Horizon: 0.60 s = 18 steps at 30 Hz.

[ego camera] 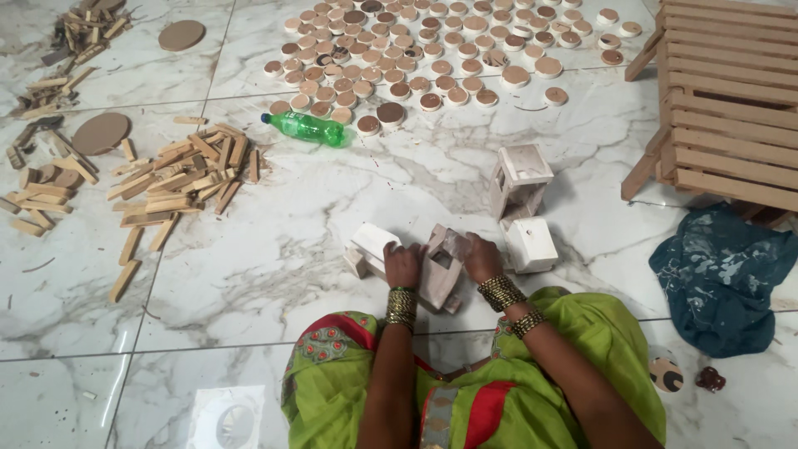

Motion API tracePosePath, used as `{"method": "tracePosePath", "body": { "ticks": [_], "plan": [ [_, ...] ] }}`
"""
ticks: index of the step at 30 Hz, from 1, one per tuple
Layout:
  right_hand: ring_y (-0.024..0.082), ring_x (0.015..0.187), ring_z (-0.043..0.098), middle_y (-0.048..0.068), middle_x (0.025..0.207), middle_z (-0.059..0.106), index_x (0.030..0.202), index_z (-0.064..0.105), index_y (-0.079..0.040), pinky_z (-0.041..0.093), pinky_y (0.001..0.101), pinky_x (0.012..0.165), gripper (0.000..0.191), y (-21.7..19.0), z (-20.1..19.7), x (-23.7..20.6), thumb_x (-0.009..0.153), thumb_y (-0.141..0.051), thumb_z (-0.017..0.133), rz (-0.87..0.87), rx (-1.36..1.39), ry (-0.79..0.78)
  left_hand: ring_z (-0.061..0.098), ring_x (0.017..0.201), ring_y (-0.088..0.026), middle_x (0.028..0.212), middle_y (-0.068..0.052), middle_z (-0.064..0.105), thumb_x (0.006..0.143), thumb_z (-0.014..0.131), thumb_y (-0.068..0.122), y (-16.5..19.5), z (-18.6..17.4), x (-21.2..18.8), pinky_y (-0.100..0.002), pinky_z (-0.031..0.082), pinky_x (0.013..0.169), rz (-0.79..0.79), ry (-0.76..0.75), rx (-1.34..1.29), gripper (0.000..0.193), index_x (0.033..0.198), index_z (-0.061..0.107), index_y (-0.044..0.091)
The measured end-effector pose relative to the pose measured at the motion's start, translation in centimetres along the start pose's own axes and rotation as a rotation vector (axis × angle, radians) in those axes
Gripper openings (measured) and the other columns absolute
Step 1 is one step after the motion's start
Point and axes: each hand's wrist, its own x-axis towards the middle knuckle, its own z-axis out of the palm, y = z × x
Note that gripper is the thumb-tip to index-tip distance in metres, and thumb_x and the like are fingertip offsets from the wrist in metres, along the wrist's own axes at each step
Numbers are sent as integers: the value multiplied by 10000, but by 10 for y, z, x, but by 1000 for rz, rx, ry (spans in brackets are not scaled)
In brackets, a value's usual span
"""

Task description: The person sits on the floor and assembles small wooden boxes by hand, fitting rectangular pieces into slots and aligning them to form box structures. The person handles multiple box components and adjusts their positions to complete the assembly.

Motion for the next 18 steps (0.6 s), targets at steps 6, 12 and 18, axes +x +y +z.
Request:
{"method": "tracePosePath", "body": {
  "ticks": [6,12,18],
  "plan": [
    [302,611,761,214,850,760,1127,687,37,602,400,504,264,-3,-1,16,878,-48,664,457,485,-212,678,736,-302,651,-145,676,1002,605,319,33,19,-13,-493,389,1055,-132,79,4,301,858,736,89],
    [263,638,765,254,856,777,1040,731,129,612,363,547,238,4,-14,28,993,-84,637,436,364,-188,672,778,-309,682,-147,696,993,591,215,41,23,-18,-502,382,1055,-127,164,-31,183,997,721,86],
    [175,1055,753,53,1115,794,1136,732,-113,593,348,894,263,18,-37,37,882,-77,669,-427,418,-450,649,840,-286,750,-108,702,962,522,67,39,22,-24,-489,380,1037,-114,181,-46,250,1181,642,80]
  ]
}}
